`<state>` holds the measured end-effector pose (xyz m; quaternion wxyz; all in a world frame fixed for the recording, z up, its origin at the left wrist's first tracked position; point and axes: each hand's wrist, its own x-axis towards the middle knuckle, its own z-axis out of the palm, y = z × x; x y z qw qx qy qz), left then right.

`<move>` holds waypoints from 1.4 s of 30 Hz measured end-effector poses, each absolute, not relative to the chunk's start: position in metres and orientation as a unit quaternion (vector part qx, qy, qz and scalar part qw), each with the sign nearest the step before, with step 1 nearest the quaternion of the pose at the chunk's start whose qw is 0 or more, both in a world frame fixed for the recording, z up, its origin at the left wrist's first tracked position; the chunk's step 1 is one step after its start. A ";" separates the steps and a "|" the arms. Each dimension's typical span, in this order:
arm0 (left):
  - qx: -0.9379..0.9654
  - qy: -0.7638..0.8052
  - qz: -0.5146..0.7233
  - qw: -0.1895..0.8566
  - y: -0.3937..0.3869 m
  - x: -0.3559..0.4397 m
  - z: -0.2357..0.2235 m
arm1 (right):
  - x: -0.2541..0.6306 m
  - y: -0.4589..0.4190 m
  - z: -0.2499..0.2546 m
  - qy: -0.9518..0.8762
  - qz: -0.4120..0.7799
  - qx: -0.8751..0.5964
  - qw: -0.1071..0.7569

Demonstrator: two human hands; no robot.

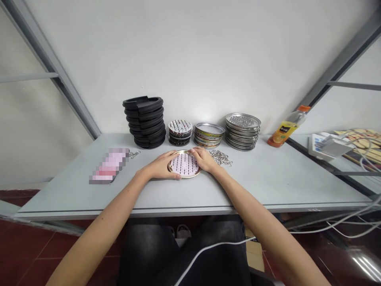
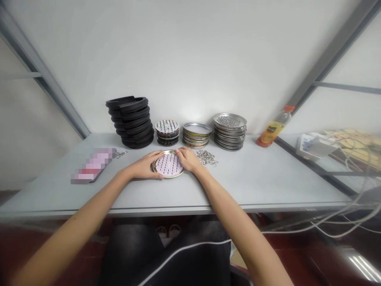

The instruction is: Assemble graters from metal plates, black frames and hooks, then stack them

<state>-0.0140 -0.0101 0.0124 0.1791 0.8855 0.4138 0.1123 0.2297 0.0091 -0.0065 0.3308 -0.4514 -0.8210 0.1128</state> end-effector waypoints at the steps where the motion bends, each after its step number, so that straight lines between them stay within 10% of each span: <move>1: 0.884 0.417 0.114 0.179 -0.010 -0.014 0.012 | 0.230 0.009 -0.006 -0.820 0.108 -0.449 0.337; 42: 0.860 0.435 0.213 0.159 -0.012 -0.010 0.008 | 0.236 0.011 -0.004 -0.766 0.089 -0.492 0.405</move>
